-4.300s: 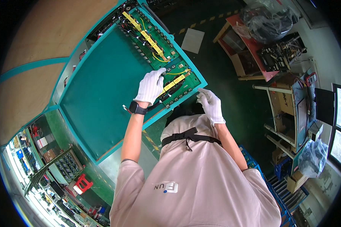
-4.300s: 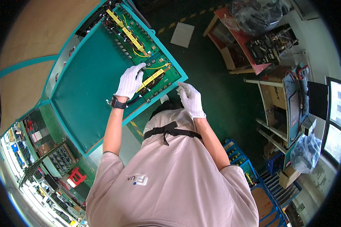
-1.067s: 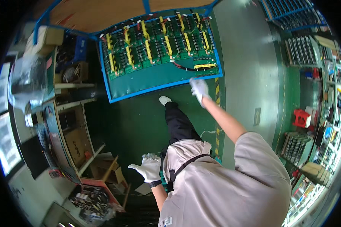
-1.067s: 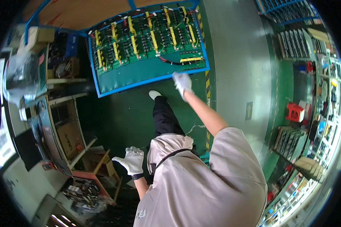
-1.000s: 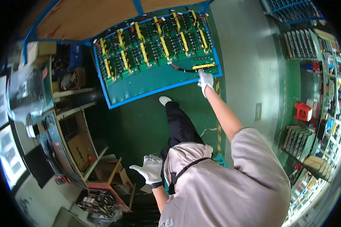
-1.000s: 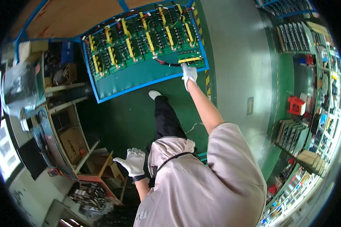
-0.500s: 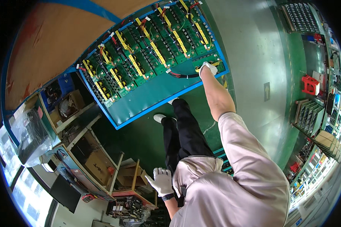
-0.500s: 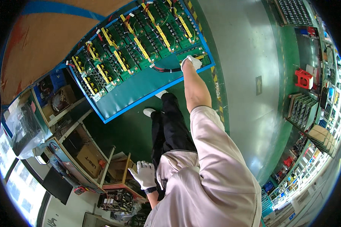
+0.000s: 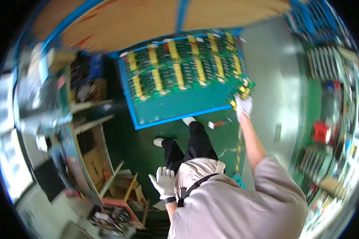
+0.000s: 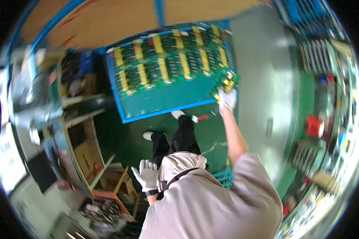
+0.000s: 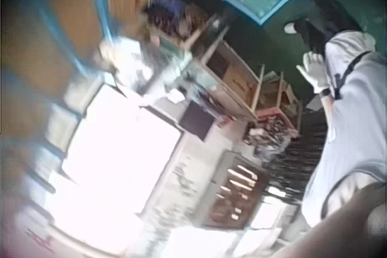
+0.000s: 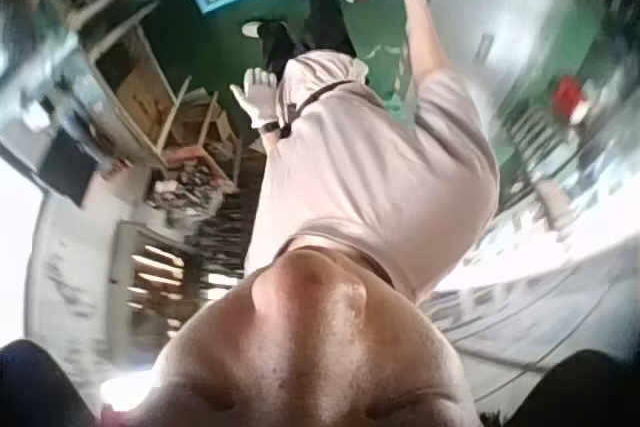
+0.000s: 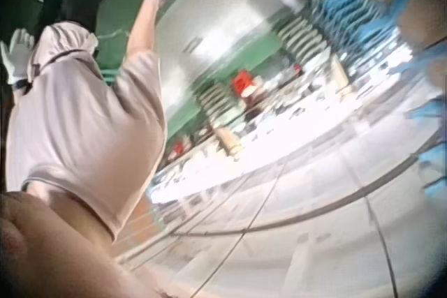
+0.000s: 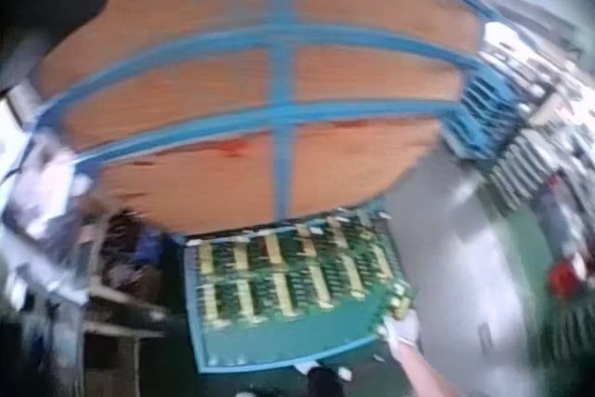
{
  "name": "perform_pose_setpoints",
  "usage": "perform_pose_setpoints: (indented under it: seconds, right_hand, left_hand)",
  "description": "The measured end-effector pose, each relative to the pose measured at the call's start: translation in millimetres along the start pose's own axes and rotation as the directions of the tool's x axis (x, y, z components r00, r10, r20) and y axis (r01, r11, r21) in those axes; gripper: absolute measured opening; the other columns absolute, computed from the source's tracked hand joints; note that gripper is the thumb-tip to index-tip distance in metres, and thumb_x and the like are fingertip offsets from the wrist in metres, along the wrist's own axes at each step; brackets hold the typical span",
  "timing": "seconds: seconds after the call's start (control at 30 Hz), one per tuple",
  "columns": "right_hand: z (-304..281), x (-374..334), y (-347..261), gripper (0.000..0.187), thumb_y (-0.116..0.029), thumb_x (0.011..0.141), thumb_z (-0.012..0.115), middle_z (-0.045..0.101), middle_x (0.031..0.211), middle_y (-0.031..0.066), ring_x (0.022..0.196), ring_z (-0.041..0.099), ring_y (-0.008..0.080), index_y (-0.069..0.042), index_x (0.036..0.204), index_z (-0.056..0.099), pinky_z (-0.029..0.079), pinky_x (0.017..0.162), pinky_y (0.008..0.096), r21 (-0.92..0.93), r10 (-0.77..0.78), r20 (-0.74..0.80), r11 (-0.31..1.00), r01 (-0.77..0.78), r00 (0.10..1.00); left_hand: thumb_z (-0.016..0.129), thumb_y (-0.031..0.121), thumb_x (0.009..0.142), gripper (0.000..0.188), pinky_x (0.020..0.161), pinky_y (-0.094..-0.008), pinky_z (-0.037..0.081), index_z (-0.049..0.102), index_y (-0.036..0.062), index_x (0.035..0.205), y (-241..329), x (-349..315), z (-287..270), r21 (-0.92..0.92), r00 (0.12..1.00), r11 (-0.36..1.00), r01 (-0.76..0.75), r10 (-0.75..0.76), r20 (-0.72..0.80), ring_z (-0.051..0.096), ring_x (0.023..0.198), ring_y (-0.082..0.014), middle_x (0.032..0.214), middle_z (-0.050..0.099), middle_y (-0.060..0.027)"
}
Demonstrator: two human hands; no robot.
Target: The recorder takes a circuit board from a rack, brings it to a workbench, connects wires for testing, checks components, and then returns it to a different rack.
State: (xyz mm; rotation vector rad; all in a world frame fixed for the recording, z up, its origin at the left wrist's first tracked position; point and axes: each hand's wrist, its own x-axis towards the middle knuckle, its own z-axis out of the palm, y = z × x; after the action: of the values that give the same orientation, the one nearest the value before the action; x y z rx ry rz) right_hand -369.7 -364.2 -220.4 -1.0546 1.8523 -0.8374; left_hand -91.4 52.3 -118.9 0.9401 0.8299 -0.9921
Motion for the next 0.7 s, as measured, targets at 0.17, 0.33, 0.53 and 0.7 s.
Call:
perform_pose_setpoints:
  seconds: [0.17,0.33,0.53,0.7]
  right_hand:
    - [34.1,-91.5,-77.7,0.039,-0.017,0.093,0.077,0.071,0.117,0.0107,0.103,0.068,0.0244,-0.003,0.126,0.062,0.054,0.095,0.0399,-0.375,-0.296,0.367,0.82,0.431,0.882]
    - [154.3,-194.1,-99.6,0.041,-0.016,0.086,0.08,0.069,0.111,0.0172,0.101,0.067,0.0347,-0.001,0.121,0.064,0.052,0.093,0.0433,-0.346,-0.234,0.807,0.555,0.756,0.542]
    - [302.7,-374.0,-116.8,0.05,-0.026,0.082,0.081,0.068,0.115,0.019,0.105,0.068,0.0412,-0.007,0.125,0.062,0.056,0.089,0.046,0.231,-0.163,0.962,0.072,0.97,-0.217]
    - [406.7,-512.9,-147.5,0.04,-0.023,0.082,0.079,0.066,0.107,0.0178,0.096,0.069,0.0412,-0.008,0.114,0.062,0.058,0.078,0.0487,0.652,0.063,0.757,-0.124,0.748,-0.65]
  left_hand:
    - [0.048,0.068,0.102,0.078,0.103,-0.0468,0.049,0.053,-0.0009,0.139,37.7,-2.9,-44.1,-0.139,0.992,0.987,-0.086,0.098,0.077,0.06,0.109,-0.0296,0.129,0.06,-0.017]
    - [0.049,0.061,0.106,0.063,0.096,-0.039,0.052,0.061,0.0034,0.128,116.7,5.6,-120.6,-0.305,0.938,0.927,-0.219,0.286,0.195,0.064,0.101,-0.0225,0.119,0.066,-0.0123]
    - [0.053,0.054,0.107,0.053,0.095,-0.0385,0.054,0.066,0.0048,0.123,206.4,6.2,-221.2,-0.214,0.846,0.828,-0.518,0.533,0.015,0.068,0.099,-0.0204,0.116,0.07,-0.0106]
    - [0.059,0.036,0.107,0.036,0.092,-0.0314,0.053,0.068,0.0052,0.124,252.5,1.4,-283.7,0.135,0.709,0.728,-0.673,0.686,-0.165,0.068,0.096,-0.014,0.113,0.072,-0.0051]
